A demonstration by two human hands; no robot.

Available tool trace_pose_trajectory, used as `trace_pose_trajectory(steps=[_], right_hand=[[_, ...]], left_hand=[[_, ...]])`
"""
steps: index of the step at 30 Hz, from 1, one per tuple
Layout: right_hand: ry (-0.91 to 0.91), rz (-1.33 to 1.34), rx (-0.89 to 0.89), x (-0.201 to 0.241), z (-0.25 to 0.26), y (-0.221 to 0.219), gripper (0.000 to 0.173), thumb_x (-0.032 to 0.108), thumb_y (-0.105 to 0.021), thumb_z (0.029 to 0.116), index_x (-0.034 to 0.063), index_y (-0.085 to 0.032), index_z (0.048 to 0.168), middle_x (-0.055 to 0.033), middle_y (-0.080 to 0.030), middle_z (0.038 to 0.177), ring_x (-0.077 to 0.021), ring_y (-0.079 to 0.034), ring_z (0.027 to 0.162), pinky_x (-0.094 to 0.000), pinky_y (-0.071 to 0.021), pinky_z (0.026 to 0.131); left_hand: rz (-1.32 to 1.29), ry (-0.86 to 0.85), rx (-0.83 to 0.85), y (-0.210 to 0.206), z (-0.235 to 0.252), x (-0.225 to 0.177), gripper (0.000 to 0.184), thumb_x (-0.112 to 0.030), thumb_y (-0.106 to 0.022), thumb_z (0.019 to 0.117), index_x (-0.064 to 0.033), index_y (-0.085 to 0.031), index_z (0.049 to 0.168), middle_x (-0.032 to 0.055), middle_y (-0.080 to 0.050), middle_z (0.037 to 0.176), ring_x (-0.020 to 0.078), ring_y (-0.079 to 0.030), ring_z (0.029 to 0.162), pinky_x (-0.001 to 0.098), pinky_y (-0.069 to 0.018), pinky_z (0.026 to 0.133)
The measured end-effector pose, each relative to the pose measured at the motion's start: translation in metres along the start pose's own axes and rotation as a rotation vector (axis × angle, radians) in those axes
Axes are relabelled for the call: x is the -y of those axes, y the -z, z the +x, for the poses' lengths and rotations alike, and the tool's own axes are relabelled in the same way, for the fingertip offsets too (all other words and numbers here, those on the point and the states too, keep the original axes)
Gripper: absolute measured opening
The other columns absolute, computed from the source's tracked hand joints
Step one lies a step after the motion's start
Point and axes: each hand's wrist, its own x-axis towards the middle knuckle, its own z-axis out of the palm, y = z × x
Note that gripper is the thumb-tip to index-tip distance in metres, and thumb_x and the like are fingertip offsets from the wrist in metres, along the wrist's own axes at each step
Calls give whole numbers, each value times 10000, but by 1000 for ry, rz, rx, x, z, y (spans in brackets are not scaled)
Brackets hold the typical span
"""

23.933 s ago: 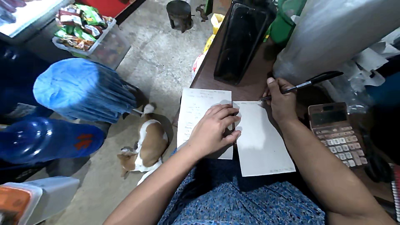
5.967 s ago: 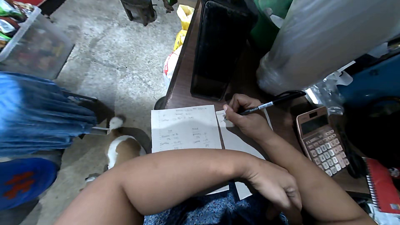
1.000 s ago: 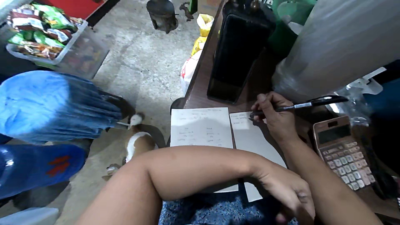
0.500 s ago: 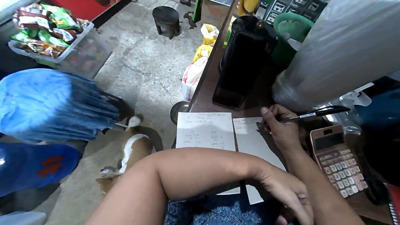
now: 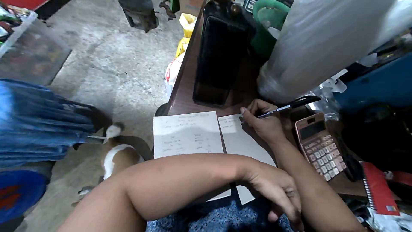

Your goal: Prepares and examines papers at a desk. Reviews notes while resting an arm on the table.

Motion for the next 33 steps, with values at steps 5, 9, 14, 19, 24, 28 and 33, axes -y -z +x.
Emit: trace_pose_trajectory(steps=[5,9,14,19,24,28,33], right_hand=[[13,-6,16,-3,1,0,262,34,-703,902,127,-565,699,78,-570,650,26,-507,523,-117,-442,487],[-5,-74,32,0,1,1,263,55,-696,911,141,-558,704,89,-576,666,32,-519,539,-120,-459,509],[-28,-88,6,1,1,0,270,49,-704,886,160,-562,685,104,-591,662,35,-532,546,-126,-463,517],[-7,-83,1,-2,1,0,278,61,-712,888,156,-558,677,96,-581,661,29,-523,545,-125,-452,507],[-19,-55,9,-2,1,1,289,40,-693,879,166,-548,663,103,-565,634,30,-510,525,-125,-443,495],[-13,-57,6,0,1,1,295,26,-685,878,161,-538,661,103,-554,628,37,-505,524,-113,-440,498],[-12,-51,-12,0,0,1,294,22,-671,886,160,-537,664,100,-560,639,34,-503,527,-117,-440,498]], left_hand=[[-2,-29,-4,1,0,3,222,-94,-630,969,30,-670,790,1,-573,608,21,-511,500,194,-433,506],[44,-155,-85,-7,3,13,267,-96,-610,970,29,-634,736,-25,-526,569,-19,-455,472,169,-386,481],[40,-60,-118,-11,2,5,267,-94,-619,994,52,-632,771,1,-515,579,4,-462,477,182,-395,491],[53,-96,-127,-11,4,12,235,-97,-652,966,43,-654,777,-2,-552,596,-4,-478,489,181,-402,498],[90,-67,-118,-10,3,8,243,-119,-651,981,46,-663,803,3,-565,612,-5,-474,503,180,-389,507],[97,-83,-111,-10,3,8,283,-142,-642,987,37,-649,768,-10,-542,588,-4,-469,492,188,-384,499],[84,-49,-96,-8,2,5,254,-122,-625,989,47,-661,803,-3,-570,613,-3,-481,506,190,-400,516]])
